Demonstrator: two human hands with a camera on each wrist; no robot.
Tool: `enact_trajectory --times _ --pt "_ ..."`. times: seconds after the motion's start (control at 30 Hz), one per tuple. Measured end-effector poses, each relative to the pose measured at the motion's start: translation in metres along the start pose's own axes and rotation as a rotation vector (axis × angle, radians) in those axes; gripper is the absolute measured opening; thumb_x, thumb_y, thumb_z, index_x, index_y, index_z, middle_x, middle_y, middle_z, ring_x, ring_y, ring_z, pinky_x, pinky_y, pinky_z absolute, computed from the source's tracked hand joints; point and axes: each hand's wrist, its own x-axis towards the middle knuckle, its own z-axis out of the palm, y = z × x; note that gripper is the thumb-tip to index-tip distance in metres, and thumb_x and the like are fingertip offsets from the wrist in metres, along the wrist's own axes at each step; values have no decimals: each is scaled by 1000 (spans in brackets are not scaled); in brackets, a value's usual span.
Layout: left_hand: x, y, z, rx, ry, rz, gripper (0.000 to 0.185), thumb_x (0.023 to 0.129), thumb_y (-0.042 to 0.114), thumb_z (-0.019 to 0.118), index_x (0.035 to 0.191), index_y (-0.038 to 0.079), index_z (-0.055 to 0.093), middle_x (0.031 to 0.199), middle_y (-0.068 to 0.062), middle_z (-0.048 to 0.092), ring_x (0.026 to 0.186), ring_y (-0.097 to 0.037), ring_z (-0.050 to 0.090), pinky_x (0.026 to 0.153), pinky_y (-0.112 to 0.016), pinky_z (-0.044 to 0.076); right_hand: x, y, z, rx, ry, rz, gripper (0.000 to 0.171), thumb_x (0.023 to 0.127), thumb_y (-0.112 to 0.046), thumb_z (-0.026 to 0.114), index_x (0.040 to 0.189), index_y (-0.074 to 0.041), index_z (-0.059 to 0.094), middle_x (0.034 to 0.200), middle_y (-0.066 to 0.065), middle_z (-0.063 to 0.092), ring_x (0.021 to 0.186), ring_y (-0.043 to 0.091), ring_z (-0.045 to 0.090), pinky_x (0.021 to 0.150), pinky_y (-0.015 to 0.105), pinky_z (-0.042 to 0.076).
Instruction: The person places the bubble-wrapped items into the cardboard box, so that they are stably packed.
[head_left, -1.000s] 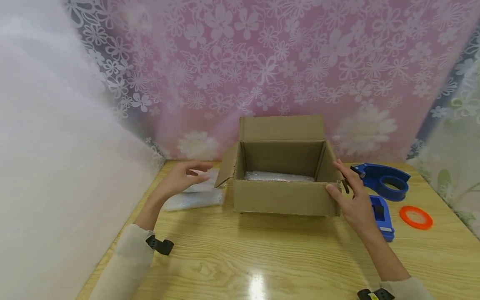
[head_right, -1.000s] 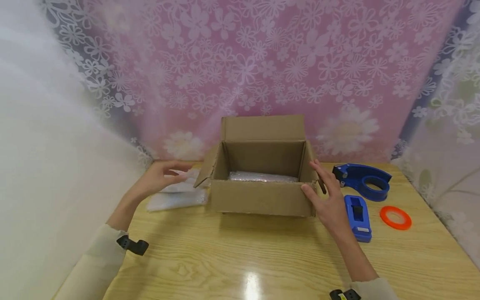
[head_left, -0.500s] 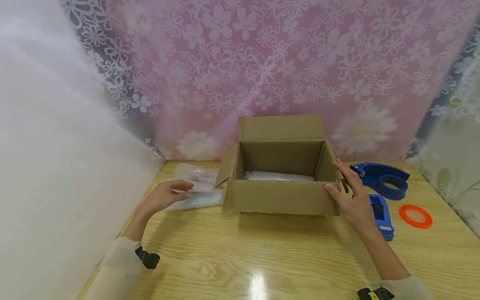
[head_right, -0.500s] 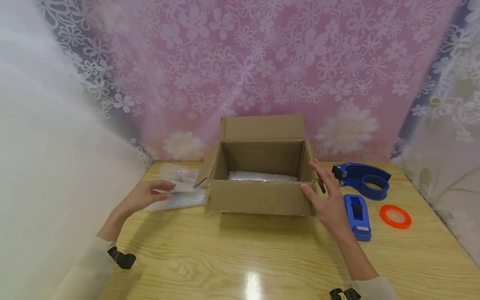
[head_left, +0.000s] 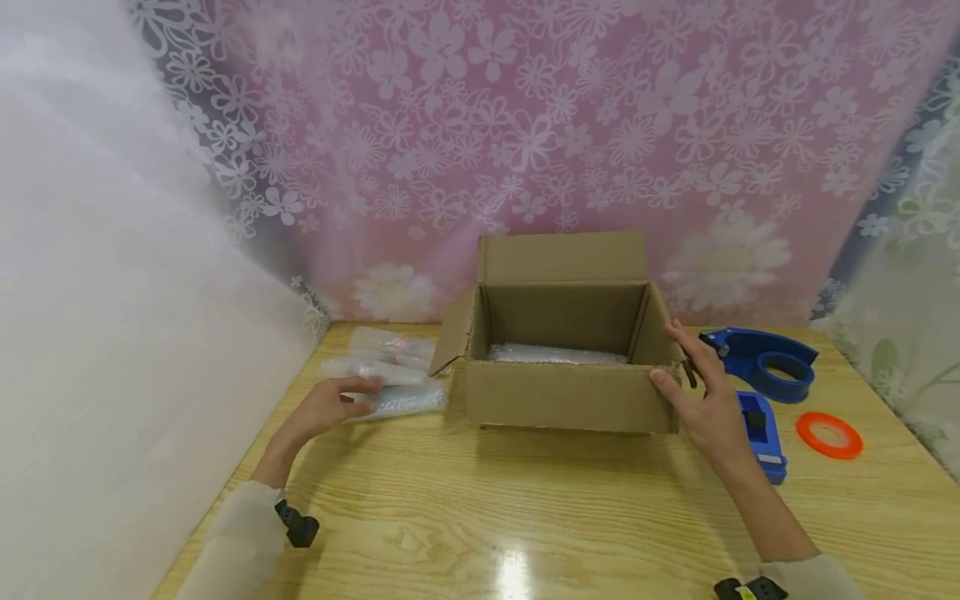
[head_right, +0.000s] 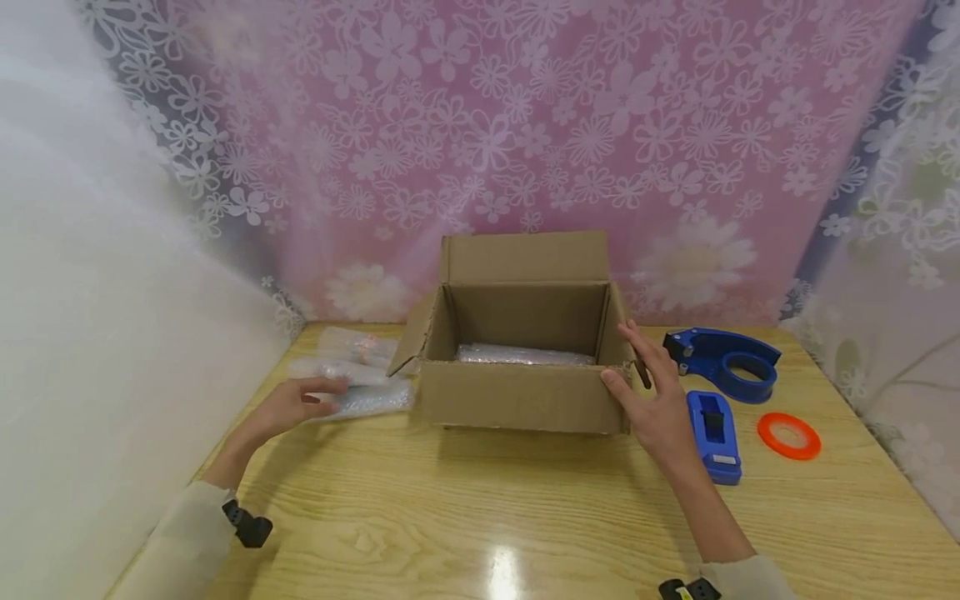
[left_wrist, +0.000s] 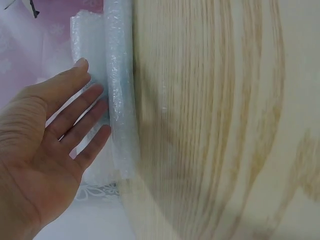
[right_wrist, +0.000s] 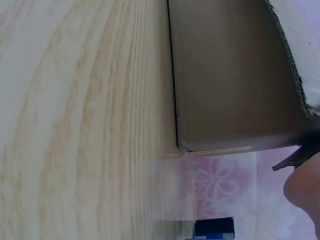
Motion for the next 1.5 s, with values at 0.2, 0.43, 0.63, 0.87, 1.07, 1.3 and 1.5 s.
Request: enact_trajectory --times 0.2,0.43,0.63,0.87,1.07,1.3,1.5 --pt "0 -6 2 10 0 -17 40 100 23 72 138 10 68 149 -15 58 134 -41 54 105 -56 50 -1 -1 0 -3 -4 6 67 102 -7 68 162 -22 41 170 -3 29 152 4 24 110 13 25" --pt "1 -17 5 -11 -4 -9 40 98 21 75 136 12 69 147 -12 61 133 -37 56 104 -54 50 0 -1 0 -3 0 1 68 101 -6 68 161 -20 41 169 -4 30 152 4 25 110 10 26" --pt "0 -14 6 8 -20 36 43 96 16 76 138 7 67 144 -16 61 125 -38 59 98 -55 53 0 -2 0 4 1 1 67 101 -5 68 161 -20 41 169 1 30 152 3 25 109 8 26" --pt "-1 -12 11 47 -48 30 52 91 18 82 140 7 66 142 -18 61 122 -38 58 90 -47 54 0 -2 0 8 2 1 67 101 -5 68 161 -20 42 169 -4 31 151 4 26 109 9 26" --pt "-4 -10 15 72 -73 57 66 84 18 89 144 7 62 149 -19 55 121 -40 57 88 -47 54 0 -1 0 4 8 -5 68 100 -5 69 161 -21 43 169 -1 31 151 3 27 109 8 27" --pt "-6 -9 18 125 -41 144 65 79 11 91 139 2 65 144 -23 59 130 -48 54 104 -63 48 0 -1 0 5 8 -12 68 100 -4 68 161 -20 42 169 -3 31 151 2 27 109 8 27" --pt "-8 -10 20 142 -32 130 66 79 14 92 138 5 66 147 -24 56 140 -51 45 111 -70 38 0 -2 0 3 8 -8 68 100 -5 69 161 -20 43 169 -2 32 150 2 27 109 9 27"
